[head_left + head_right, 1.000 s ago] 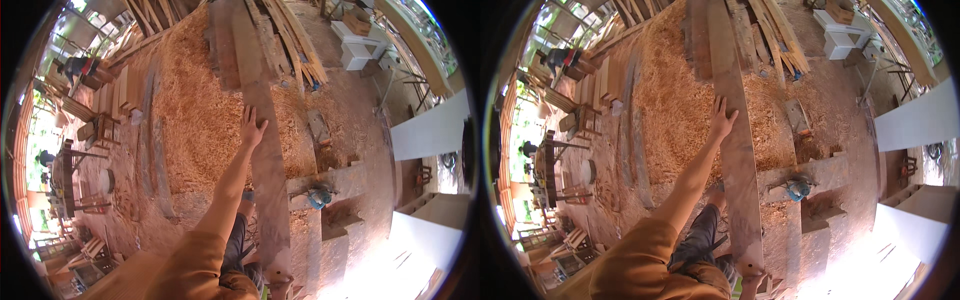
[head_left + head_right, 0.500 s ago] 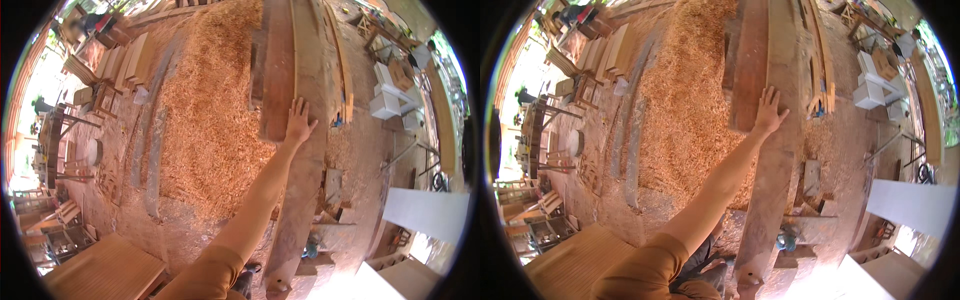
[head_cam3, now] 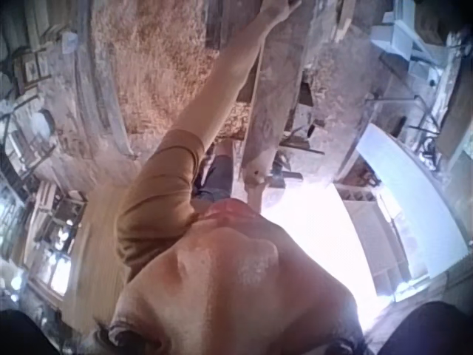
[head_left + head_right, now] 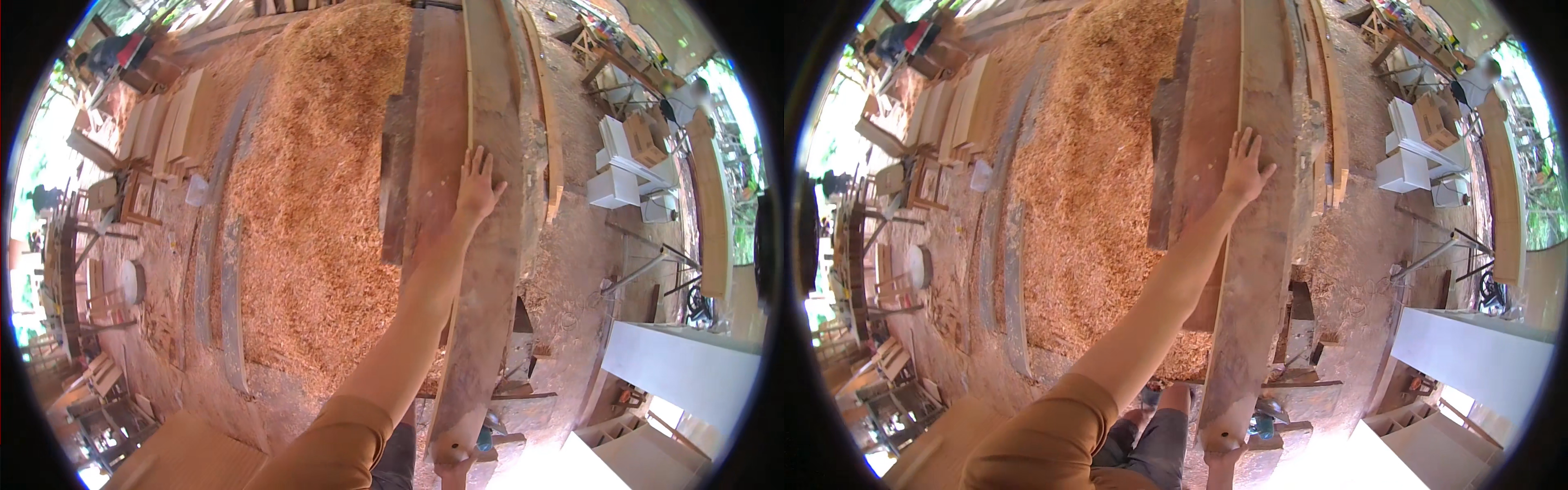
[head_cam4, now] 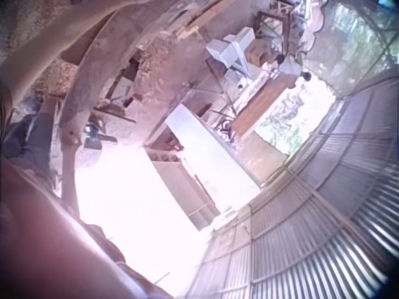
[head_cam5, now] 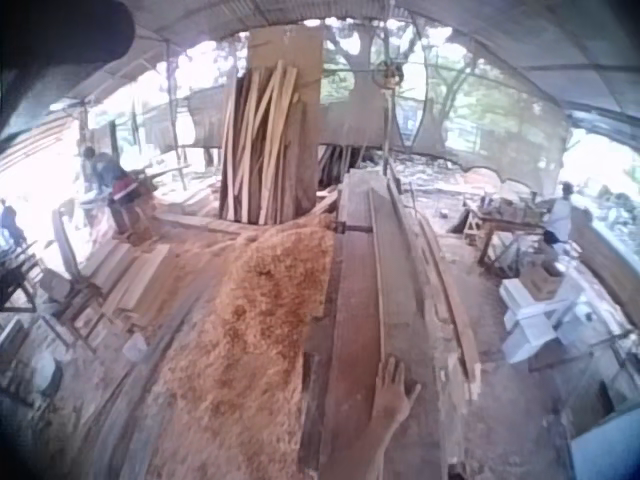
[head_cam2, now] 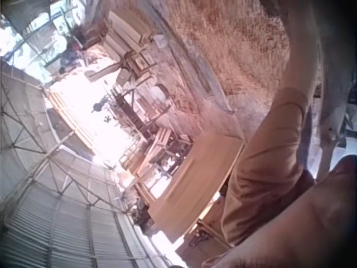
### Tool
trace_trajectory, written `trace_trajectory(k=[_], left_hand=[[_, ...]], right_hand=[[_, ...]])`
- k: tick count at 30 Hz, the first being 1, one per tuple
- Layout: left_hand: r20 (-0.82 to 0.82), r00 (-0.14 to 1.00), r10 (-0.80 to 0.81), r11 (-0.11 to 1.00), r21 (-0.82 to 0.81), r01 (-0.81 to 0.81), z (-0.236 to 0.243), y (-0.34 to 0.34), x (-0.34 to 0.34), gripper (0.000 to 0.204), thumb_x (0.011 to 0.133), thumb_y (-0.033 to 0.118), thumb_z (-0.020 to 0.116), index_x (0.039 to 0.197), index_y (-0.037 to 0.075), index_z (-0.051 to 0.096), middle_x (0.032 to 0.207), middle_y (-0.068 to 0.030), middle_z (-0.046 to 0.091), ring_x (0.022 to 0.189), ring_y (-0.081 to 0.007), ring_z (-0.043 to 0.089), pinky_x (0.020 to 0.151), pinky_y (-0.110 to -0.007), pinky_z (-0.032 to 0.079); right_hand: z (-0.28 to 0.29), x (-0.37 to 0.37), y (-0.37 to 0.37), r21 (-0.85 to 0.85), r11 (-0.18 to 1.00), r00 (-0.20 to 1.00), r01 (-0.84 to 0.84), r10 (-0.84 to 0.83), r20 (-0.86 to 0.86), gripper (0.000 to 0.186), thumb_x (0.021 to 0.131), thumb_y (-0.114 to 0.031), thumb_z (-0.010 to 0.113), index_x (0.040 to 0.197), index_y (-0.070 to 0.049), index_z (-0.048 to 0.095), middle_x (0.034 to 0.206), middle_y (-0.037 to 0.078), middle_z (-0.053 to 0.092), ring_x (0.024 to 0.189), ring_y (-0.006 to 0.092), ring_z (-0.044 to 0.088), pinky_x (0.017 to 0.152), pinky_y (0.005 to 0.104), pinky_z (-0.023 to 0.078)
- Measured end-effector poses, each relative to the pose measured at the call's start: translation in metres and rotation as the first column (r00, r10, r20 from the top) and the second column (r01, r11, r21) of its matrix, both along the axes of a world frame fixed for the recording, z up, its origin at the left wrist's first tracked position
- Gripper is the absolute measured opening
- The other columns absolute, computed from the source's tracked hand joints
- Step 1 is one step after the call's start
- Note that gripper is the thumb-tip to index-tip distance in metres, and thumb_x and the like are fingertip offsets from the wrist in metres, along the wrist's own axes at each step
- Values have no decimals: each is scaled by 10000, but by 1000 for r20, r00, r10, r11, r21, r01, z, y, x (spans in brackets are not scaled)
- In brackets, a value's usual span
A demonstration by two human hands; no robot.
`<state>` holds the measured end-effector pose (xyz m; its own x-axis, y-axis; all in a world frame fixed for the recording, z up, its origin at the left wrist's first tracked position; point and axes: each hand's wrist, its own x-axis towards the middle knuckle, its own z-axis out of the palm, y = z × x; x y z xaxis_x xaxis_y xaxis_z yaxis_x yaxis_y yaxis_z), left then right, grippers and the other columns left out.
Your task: Manually feeding and positioning wooden planks on a woodworking workbench for processing.
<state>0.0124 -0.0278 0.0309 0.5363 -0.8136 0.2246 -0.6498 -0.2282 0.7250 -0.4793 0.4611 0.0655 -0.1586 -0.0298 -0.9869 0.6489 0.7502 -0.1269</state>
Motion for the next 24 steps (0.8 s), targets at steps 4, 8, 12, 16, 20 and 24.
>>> trace_trajectory(k=[4, 8, 12, 16, 20, 24], left_hand=[[25, 1000, -13, 999, -31, 14, -4, -69, 25, 741, 910, 378, 698, 1492, 15, 417, 1629, -197, 236, 1511, -439, 163, 1219, -506, 248], [66, 998, 6, 999, -52, -2, -12, -112, 81, 746, 896, 376, 715, 1477, 1, 436, 1608, -215, 285, 1501, -444, 187, 1225, -493, 240], [91, 996, -15, 998, -65, 21, -10, -186, 118, 748, 887, 377, 724, 1473, 4, 445, 1598, -227, 297, 1493, -452, 202, 1228, -487, 236], [123, 992, 26, 996, -85, -15, 4, -223, 197, 697, 893, 365, 712, 1447, 19, 469, 1602, -190, 311, 1504, -411, 212, 1226, -554, 200], [326, 920, -216, 976, 73, 203, 18, -204, 151, 589, 937, 320, 649, 1431, 47, 480, 1596, -122, 350, 1519, -334, 225, 1219, -610, 161], [246, 928, -281, 960, 67, 273, 6, -209, 184, 450, 980, 211, 555, 1410, 87, 506, 1561, -85, 409, 1509, -298, 265, 1237, -499, 189]], right_hand=[[-2, 37, -53, -65, 995, 997, 69, -70, -10, 793, 823, -677, 489, 1423, -158, 485, 1396, 124, 543, 1275, 352, 521, 1058, 525, 457], [1, 92, -100, -14, 997, 997, 75, -75, 3, 722, 801, -623, 510, 1351, -157, 545, 1337, 105, 584, 1230, 337, 554, 1028, 508, 472], [4, 136, -166, -124, 989, 993, 80, -69, 91, 644, 779, -565, 552, 1274, -155, 601, 1271, 77, 625, 1175, 319, 589, 987, 495, 490], [4, 206, -237, -120, 993, 998, 15, -8, 58, 652, 783, -548, 563, 1299, -150, 579, 1291, 86, 610, 1181, 326, 582, 993, 504, 487], [8, 218, -281, -91, 994, 998, 59, -58, 20, 676, 838, -551, 546, 1371, -137, 519, 1354, 136, 554, 1238, 348, 532, 1038, 527, 466], [-9, 240, -294, -26, 992, 987, 126, -122, 108, 689, 843, -579, 523, 1388, -158, 505, 1402, 139, 518, 1270, 348, 502, 1049, 544, 450]])
